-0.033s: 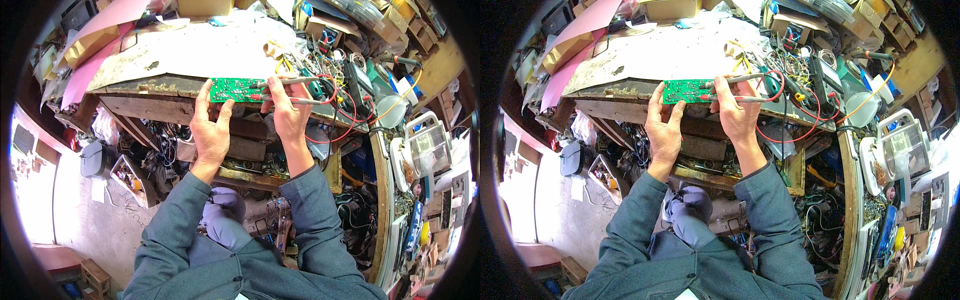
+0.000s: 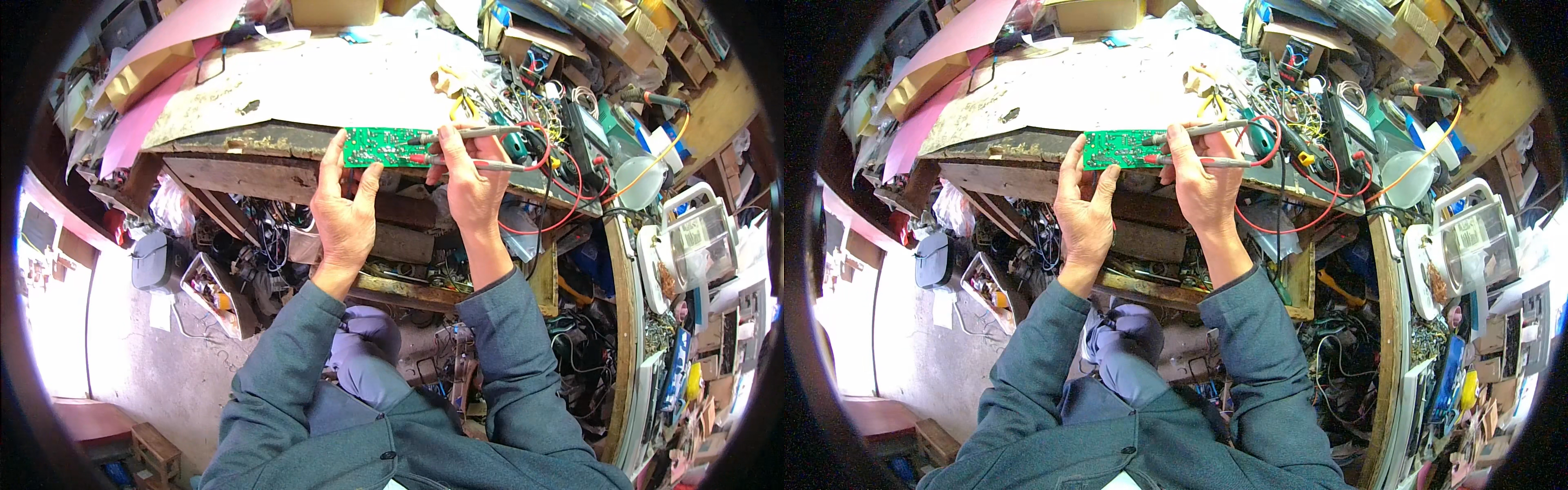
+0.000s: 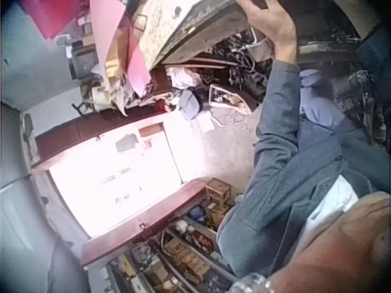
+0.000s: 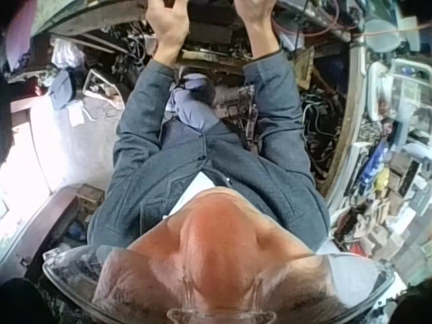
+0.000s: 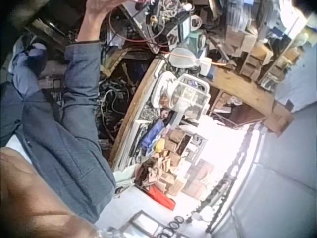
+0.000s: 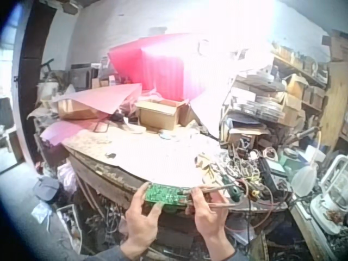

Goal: The person opens a drawer in a cluttered workbench, retrieves a small circuit board, and uses a multimeter to test it. They then place the board back and pick up a small black component, examining it with a tool.

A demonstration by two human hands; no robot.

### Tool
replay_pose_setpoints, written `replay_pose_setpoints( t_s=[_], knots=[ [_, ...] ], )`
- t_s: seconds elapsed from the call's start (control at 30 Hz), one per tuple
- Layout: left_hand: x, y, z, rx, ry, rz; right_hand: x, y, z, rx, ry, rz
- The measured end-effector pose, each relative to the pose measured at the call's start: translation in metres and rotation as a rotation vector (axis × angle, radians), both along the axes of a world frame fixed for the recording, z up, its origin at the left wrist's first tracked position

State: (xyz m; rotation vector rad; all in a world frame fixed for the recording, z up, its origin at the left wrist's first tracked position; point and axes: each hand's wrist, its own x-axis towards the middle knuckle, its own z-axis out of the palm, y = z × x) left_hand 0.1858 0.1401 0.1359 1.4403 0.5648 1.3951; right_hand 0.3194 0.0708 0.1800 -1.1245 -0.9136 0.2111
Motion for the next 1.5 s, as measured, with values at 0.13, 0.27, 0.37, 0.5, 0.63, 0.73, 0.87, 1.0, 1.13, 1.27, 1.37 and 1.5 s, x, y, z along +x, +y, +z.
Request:
replay_pose_setpoints(
  t_s=[0.13,0.27,0.37,0.5,0.63,0.73,0.87,1.0,1.13,1.27,1.37,1.5],
  knots=[
    [0.001,0.001,-0.004,0.022,0.000,0.011,0.000,-0.001,0.000,0.023,-0.012,0.019],
    [0.006,0.006,-0.011,0.099,0.044,0.083,-0.002,-0.001,0.003,0.042,0.004,-0.014],
    [0.002,0.001,-0.001,0.001,-0.023,0.005,-0.004,0.004,0.001,0.064,0.003,0.008],
    [0.005,0.002,-0.004,0.010,-0.035,0.004,-0.003,0.002,0.001,0.068,0.017,0.032],
    [0.007,0.003,-0.004,-0.016,-0.068,0.006,-0.003,0.004,0.000,0.044,0.009,0.019],
    [0.005,0.002,-0.003,0.082,0.006,0.059,-0.003,0.001,0.001,0.067,-0.003,0.014],
    [0.005,0.004,-0.006,0.034,-0.043,0.016,-0.002,0.000,0.002,0.065,-0.072,-0.020],
    [0.001,0.001,-0.004,-0.021,-0.005,-0.004,-0.004,0.001,0.001,0.081,-0.061,-0.017],
    [0.001,0.004,-0.007,0.018,-0.014,0.026,-0.011,-0.003,0.005,0.087,-0.194,-0.060],
    [-0.001,0.001,-0.002,-0.042,-0.063,-0.043,-0.016,-0.007,0.008,0.143,-0.739,-0.226],
    [0.004,0.002,-0.006,-0.009,-0.077,-0.036,-0.020,-0.007,0.007,0.131,-0.885,-0.185],
    [-0.002,0.002,-0.002,-0.027,-0.053,-0.043,-0.017,-0.008,0.002,0.121,-1.072,-0.203]
  ],
)
